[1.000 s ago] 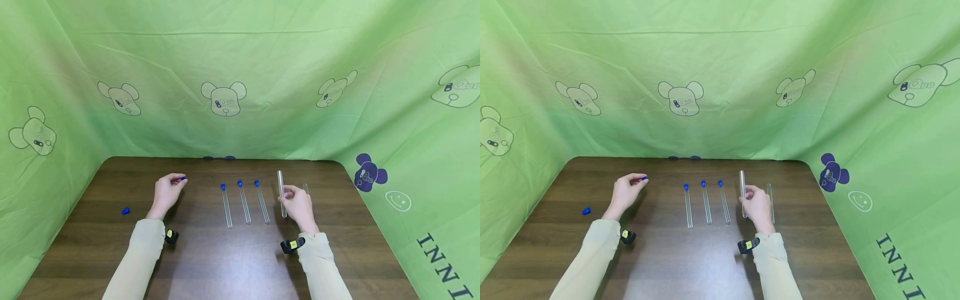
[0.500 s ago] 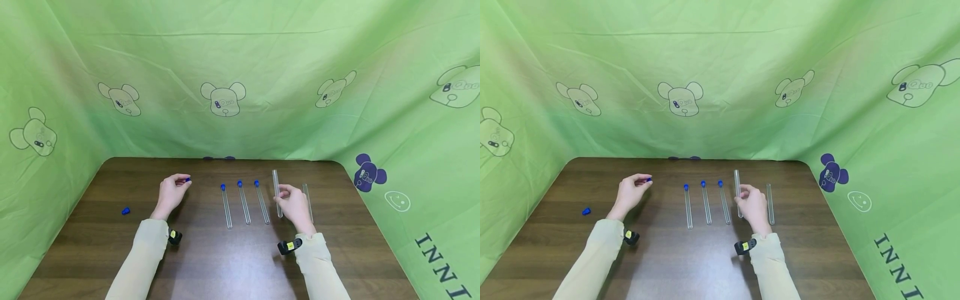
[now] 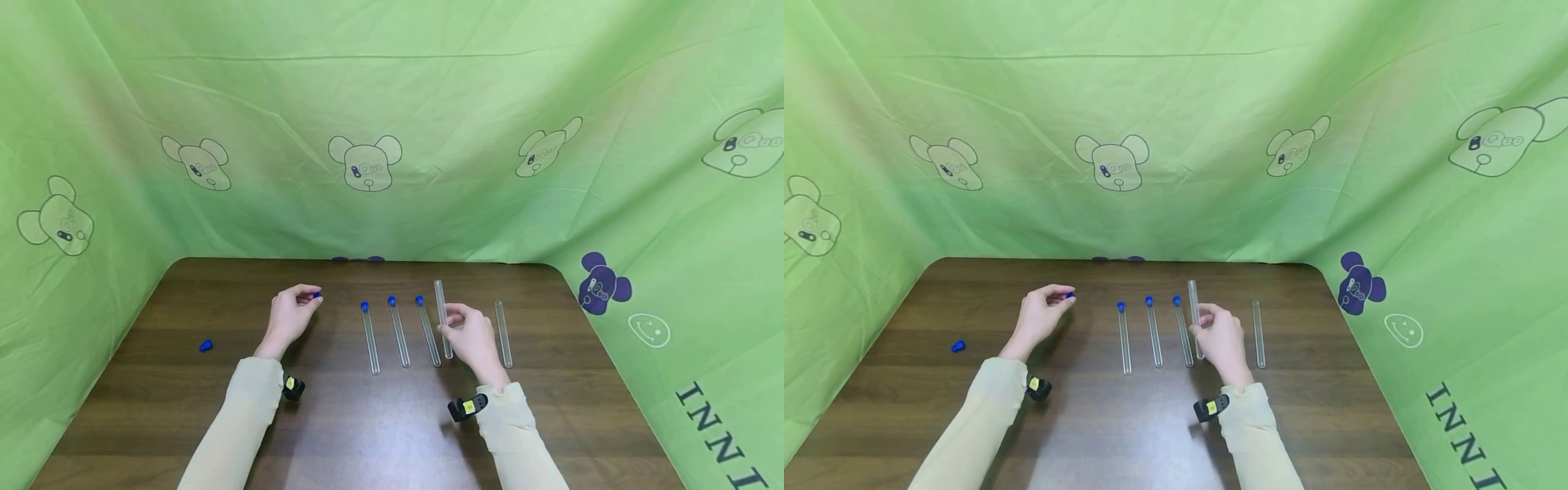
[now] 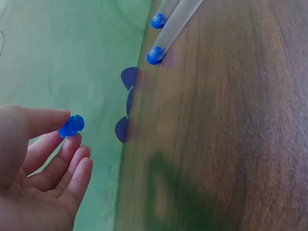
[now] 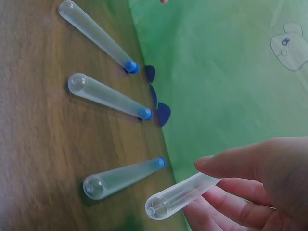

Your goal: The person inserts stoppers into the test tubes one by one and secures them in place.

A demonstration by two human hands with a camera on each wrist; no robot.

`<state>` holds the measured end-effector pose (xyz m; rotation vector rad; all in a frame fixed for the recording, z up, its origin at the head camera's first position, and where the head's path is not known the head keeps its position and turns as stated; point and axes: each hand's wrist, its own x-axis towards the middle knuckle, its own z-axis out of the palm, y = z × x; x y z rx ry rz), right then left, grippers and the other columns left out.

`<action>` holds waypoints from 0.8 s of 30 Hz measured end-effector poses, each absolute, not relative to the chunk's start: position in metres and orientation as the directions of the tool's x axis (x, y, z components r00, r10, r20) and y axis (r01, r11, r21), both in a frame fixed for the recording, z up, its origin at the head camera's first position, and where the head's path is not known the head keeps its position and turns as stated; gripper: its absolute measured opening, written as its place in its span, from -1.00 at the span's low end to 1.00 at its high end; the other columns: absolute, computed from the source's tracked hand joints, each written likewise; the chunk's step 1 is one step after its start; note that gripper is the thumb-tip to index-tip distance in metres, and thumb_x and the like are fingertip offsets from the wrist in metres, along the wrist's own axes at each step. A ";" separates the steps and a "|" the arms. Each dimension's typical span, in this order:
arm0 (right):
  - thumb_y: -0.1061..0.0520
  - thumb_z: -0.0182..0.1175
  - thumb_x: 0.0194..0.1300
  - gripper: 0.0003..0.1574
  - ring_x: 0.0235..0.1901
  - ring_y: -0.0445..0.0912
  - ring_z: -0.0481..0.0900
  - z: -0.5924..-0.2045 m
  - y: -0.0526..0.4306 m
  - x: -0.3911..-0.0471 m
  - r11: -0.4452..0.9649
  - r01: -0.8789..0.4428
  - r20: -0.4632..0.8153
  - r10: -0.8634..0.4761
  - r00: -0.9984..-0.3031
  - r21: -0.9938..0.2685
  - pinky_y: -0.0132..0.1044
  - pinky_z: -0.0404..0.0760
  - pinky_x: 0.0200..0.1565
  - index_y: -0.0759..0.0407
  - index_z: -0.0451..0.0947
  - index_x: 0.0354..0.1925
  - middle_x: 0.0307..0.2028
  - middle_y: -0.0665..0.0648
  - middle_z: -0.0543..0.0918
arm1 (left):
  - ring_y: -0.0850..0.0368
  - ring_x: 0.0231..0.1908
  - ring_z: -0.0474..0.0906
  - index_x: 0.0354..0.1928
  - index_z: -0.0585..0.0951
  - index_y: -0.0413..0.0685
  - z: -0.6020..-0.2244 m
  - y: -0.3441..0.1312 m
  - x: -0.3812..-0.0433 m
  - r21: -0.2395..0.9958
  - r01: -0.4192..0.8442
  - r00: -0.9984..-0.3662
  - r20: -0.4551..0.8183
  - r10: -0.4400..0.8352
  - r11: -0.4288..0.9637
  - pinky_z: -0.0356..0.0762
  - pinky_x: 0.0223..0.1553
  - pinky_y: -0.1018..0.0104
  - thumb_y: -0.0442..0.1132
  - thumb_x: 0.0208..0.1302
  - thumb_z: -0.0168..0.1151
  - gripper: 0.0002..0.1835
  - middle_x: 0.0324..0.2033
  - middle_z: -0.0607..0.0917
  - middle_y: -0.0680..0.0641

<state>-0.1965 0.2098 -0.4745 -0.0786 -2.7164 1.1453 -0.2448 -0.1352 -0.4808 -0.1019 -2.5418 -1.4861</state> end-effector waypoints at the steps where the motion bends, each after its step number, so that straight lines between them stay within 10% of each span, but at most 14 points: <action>1: 0.29 0.45 0.14 -0.50 -0.39 -0.03 0.75 -0.475 0.208 -0.196 0.697 -0.028 0.153 0.119 -0.981 -0.716 -0.07 0.63 -0.26 0.29 0.66 0.08 -0.39 0.08 0.74 | 0.01 -0.23 0.66 -0.03 0.74 -0.28 -0.481 -0.134 -0.245 0.856 0.156 -0.979 0.200 -0.037 0.493 0.62 -0.14 0.20 -0.33 0.30 0.40 -0.76 -0.28 0.74 -0.12; 24: 0.32 0.48 0.09 -0.47 -0.43 -0.07 0.73 -0.473 0.183 -0.192 0.662 -0.080 0.148 0.048 -0.988 -0.745 -0.10 0.68 -0.29 0.29 0.67 0.08 -0.40 0.05 0.72 | 0.03 -0.19 0.65 -0.02 0.76 -0.20 -0.475 -0.120 -0.250 0.875 0.161 -0.985 0.171 0.021 0.456 0.61 -0.07 0.14 -0.25 0.37 0.36 -0.78 -0.24 0.75 -0.08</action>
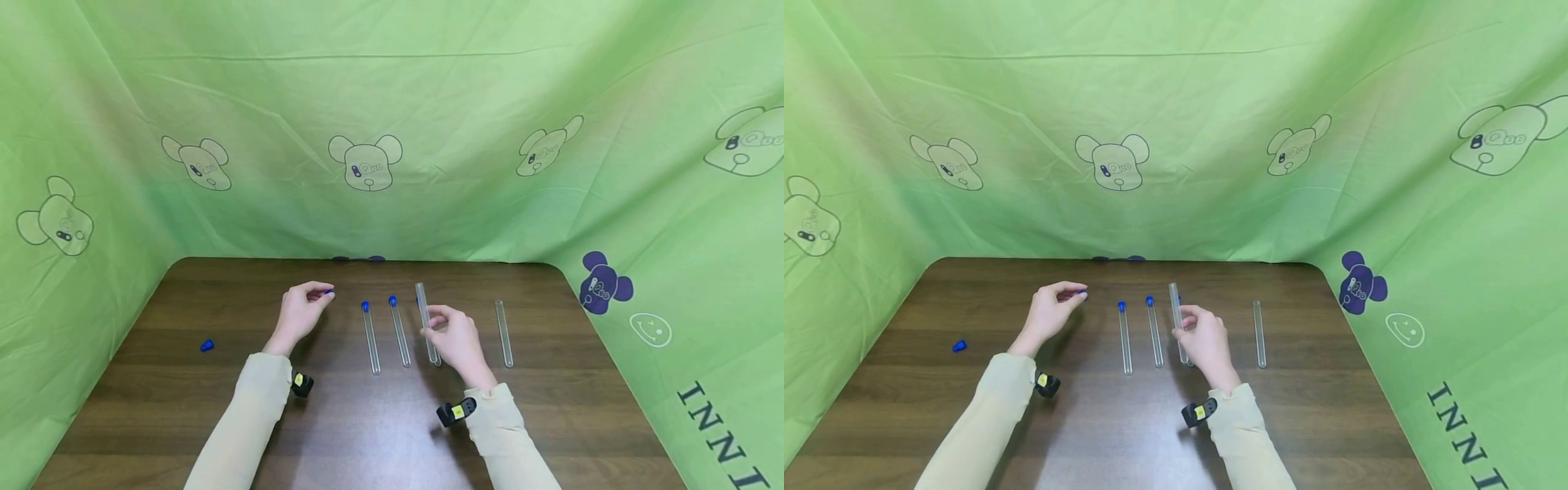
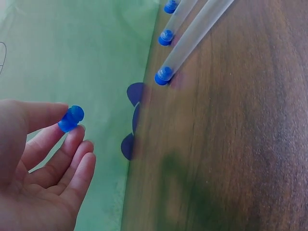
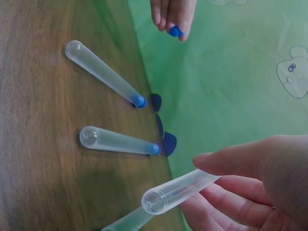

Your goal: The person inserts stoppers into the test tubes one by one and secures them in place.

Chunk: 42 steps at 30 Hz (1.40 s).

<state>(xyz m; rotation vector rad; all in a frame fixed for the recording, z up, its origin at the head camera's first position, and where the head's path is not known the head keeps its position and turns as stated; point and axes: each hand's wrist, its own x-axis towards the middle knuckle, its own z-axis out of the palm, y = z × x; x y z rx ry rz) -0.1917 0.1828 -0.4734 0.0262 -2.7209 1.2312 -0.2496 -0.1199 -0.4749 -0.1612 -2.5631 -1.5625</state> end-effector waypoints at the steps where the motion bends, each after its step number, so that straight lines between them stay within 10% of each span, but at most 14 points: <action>1: 0.32 0.49 0.08 -0.47 -0.43 -0.08 0.73 -0.473 0.182 -0.192 0.661 -0.078 0.145 0.046 -0.988 -0.746 -0.11 0.68 -0.31 0.27 0.67 0.08 -0.39 0.05 0.72 | 0.04 -0.19 0.65 -0.02 0.76 -0.19 -0.474 -0.119 -0.250 0.875 0.161 -0.985 0.169 0.023 0.457 0.61 -0.07 0.14 -0.25 0.37 0.36 -0.78 -0.25 0.75 -0.07; 42: 0.37 0.48 0.06 -0.49 -0.49 -0.13 0.69 -0.481 0.145 -0.182 0.598 -0.125 0.107 -0.066 -0.992 -0.792 -0.19 0.69 -0.33 0.29 0.68 0.04 -0.42 0.00 0.70 | 0.08 -0.24 0.65 -0.05 0.77 -0.19 -0.461 -0.077 -0.255 0.885 0.251 -0.968 0.240 0.079 0.393 0.62 -0.12 0.20 -0.30 0.34 0.37 -0.81 -0.30 0.75 -0.03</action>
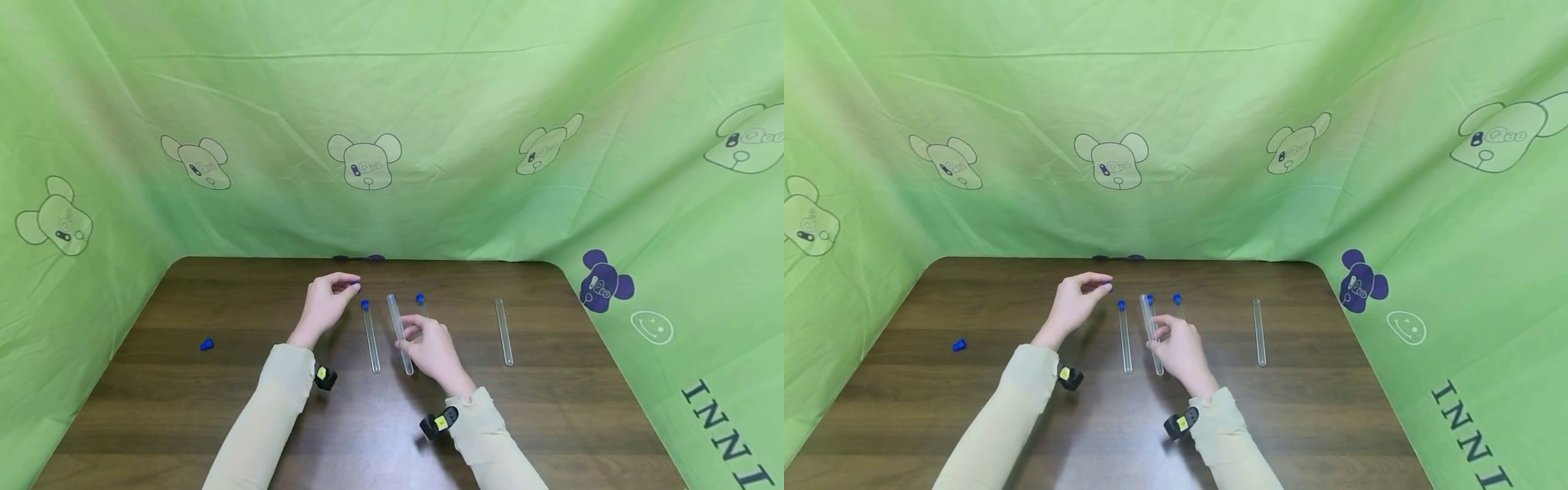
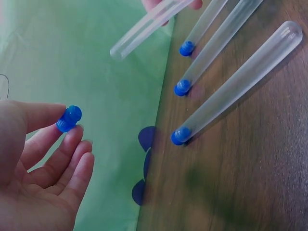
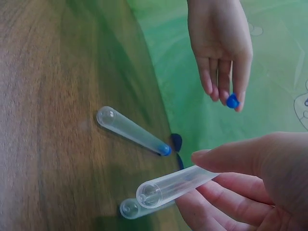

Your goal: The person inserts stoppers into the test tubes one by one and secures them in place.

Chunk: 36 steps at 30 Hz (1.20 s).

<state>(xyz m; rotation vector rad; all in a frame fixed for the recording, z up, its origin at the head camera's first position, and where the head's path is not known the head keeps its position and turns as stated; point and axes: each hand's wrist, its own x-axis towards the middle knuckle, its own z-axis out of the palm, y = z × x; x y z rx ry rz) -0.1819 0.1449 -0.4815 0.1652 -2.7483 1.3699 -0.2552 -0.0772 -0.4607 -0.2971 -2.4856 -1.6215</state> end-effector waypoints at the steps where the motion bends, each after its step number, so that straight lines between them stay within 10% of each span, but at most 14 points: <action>1: 0.37 0.48 0.06 -0.49 -0.49 -0.14 0.69 -0.482 0.144 -0.182 0.595 -0.125 0.104 -0.070 -0.992 -0.794 -0.19 0.69 -0.34 0.29 0.68 0.04 -0.41 0.00 0.70 | 0.08 -0.24 0.65 -0.05 0.77 -0.19 -0.461 -0.076 -0.255 0.884 0.253 -0.967 0.242 0.080 0.392 0.62 -0.12 0.20 -0.30 0.34 0.37 -0.80 -0.30 0.75 -0.03; 36: 0.37 0.47 0.08 -0.49 -0.49 -0.17 0.69 -0.473 0.120 -0.178 0.573 -0.192 0.111 -0.174 -0.979 -0.797 -0.23 0.69 -0.34 0.26 0.69 0.05 -0.41 0.01 0.70 | 0.09 -0.21 0.68 -0.07 0.78 -0.14 -0.465 -0.066 -0.250 0.898 0.238 -0.971 0.220 0.090 0.371 0.62 -0.08 0.13 -0.26 0.38 0.34 -0.82 -0.24 0.78 -0.02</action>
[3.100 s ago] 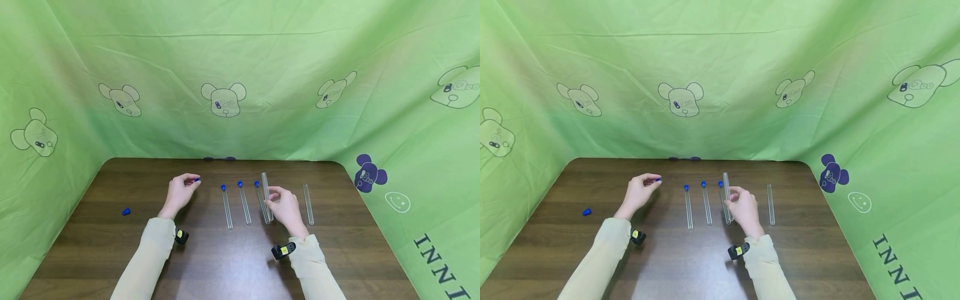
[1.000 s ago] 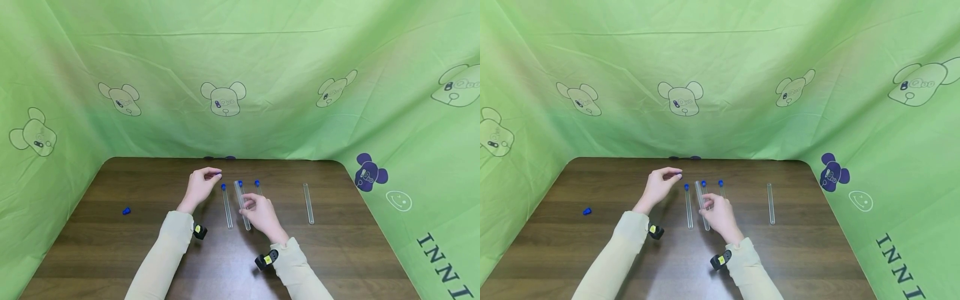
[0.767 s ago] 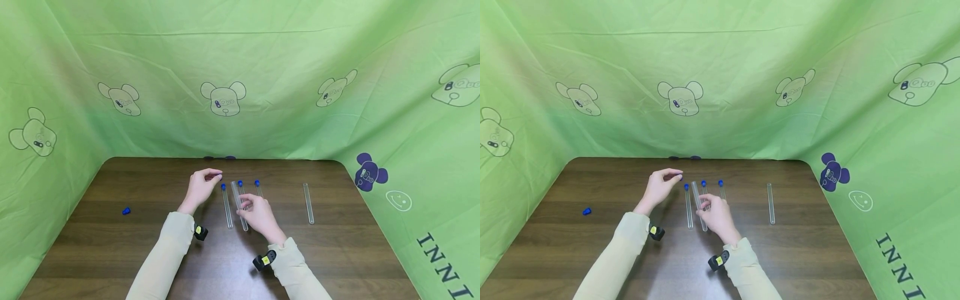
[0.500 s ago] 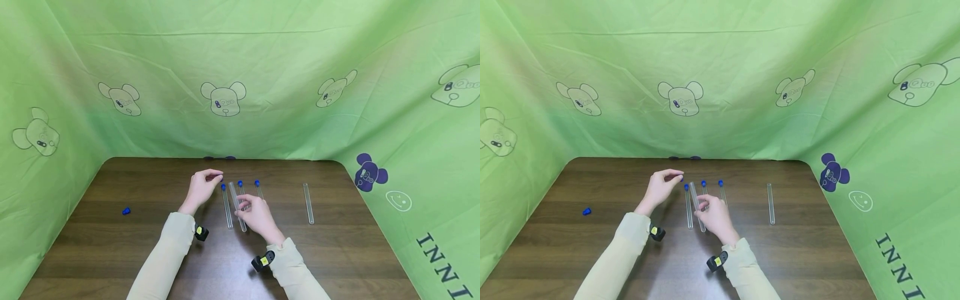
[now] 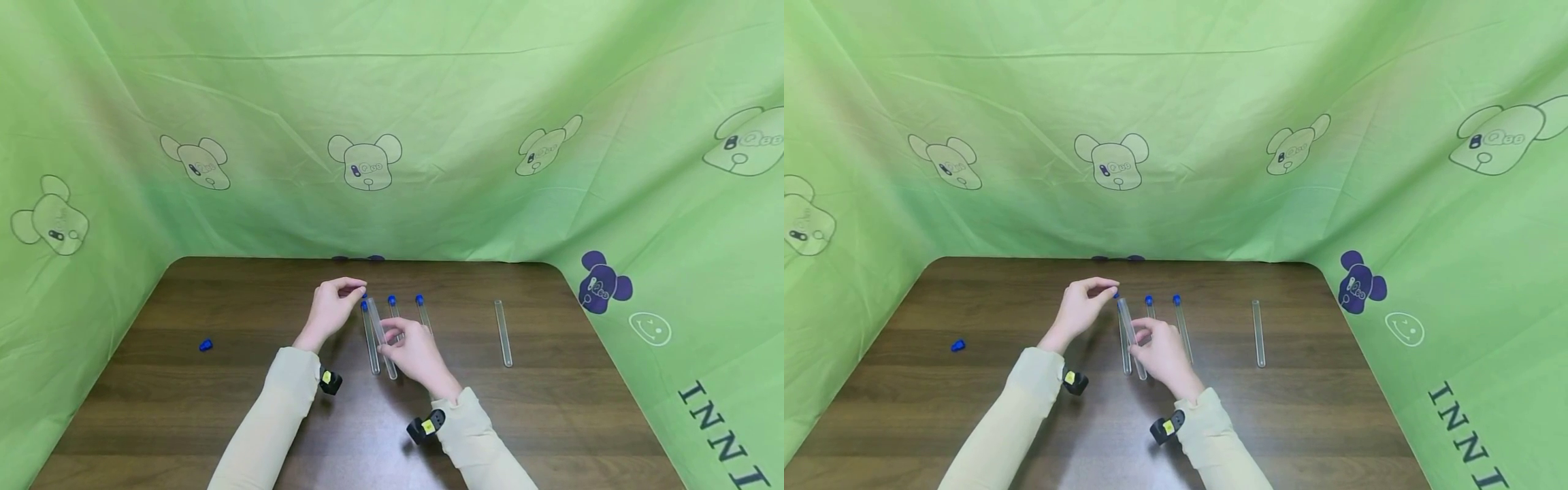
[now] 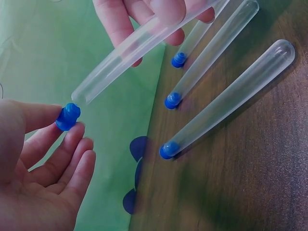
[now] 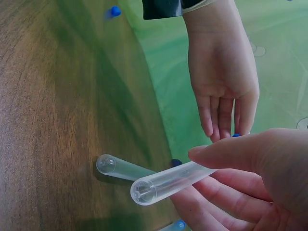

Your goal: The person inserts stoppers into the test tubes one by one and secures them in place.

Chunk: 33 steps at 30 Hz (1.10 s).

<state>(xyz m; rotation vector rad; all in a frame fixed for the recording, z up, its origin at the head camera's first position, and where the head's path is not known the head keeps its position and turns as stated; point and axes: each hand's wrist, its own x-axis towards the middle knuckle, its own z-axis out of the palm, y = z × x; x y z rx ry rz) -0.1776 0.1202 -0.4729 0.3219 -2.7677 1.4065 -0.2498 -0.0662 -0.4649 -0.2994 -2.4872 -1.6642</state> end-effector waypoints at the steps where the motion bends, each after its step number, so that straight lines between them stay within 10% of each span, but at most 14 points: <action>1: 0.36 0.47 0.09 -0.50 -0.48 -0.17 0.70 -0.473 0.120 -0.178 0.576 -0.193 0.112 -0.174 -0.978 -0.794 -0.23 0.70 -0.33 0.25 0.69 0.05 -0.41 0.01 0.70 | 0.08 -0.21 0.68 -0.07 0.78 -0.14 -0.465 -0.066 -0.250 0.898 0.238 -0.971 0.220 0.090 0.370 0.62 -0.08 0.13 -0.27 0.38 0.34 -0.83 -0.24 0.78 -0.02; 33: 0.37 0.44 0.11 -0.51 -0.47 -0.09 0.71 -0.470 0.121 -0.176 0.545 -0.220 0.122 -0.210 -0.970 -0.809 -0.24 0.70 -0.34 0.29 0.68 0.06 -0.41 0.02 0.69 | 0.07 -0.19 0.72 -0.08 0.78 -0.22 -0.467 -0.063 -0.245 0.890 0.294 -0.954 0.253 0.159 0.347 0.65 -0.08 0.17 -0.32 0.39 0.31 -0.83 -0.21 0.79 -0.08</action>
